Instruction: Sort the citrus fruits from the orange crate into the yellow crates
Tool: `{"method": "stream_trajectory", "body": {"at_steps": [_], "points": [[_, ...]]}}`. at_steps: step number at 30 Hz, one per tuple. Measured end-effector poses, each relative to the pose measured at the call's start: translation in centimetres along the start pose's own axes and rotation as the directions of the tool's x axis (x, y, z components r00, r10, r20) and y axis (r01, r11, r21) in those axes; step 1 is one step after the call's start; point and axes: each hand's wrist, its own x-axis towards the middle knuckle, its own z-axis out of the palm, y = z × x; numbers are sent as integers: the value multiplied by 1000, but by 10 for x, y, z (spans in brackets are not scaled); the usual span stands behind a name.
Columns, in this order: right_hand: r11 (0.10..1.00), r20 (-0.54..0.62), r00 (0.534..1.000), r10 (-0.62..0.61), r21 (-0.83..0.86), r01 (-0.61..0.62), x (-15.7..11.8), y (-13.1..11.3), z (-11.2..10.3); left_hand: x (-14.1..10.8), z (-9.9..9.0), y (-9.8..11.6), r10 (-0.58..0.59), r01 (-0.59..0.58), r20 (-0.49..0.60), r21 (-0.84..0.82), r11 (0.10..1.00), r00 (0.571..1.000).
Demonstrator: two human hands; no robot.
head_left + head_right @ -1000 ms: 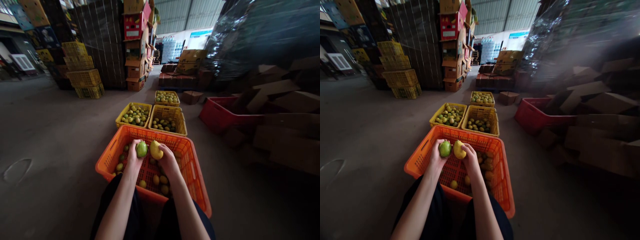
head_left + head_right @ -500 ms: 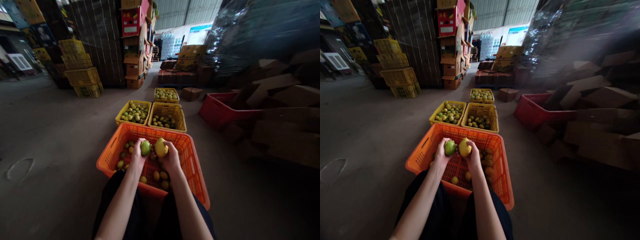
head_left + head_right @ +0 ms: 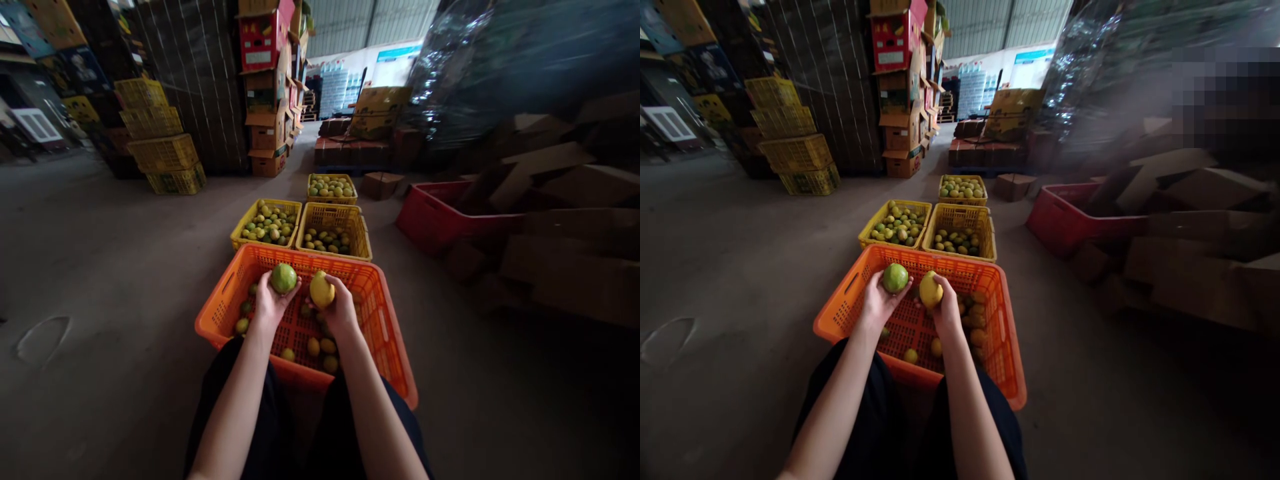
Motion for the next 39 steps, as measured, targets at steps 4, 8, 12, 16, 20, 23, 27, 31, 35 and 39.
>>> {"method": "stream_trajectory", "body": {"at_steps": [4,8,12,16,20,23,27,31,35,39], "points": [[1000,46,999,5,-25,-3,-1,1,-1,-4,3,4,-20,21,-14,64,998,1000],[999,56,998,-15,-41,18,-1,3,-2,-6,3,5,-22,25,-34,75,997,999],[999,63,998,-9,-39,12,3,6,-3,-5,2,2,11,-11,5,16,1000,1000],[997,95,993,73,-38,-69,5,8,-3,-4,2,-1,-7,7,26,1,1000,1000],[992,140,982,127,7,-129,4,5,-1,-3,3,-2,-54,50,53,58,997,997],[989,152,979,139,21,-143,4,4,-2,-2,3,-5,-72,65,42,160,985,996],[992,194,973,128,-29,-125,6,5,-5,-1,2,-11,-40,11,70,368,930,997],[979,186,963,195,-93,-181,7,8,-6,-1,-1,-15,113,-143,90,510,848,990],[971,231,945,233,-112,-212,5,6,-7,0,1,-14,97,-85,-4,448,890,995],[970,280,929,242,-66,-232,2,1,-11,0,3,-12,60,-44,-32,374,927,998]]}}
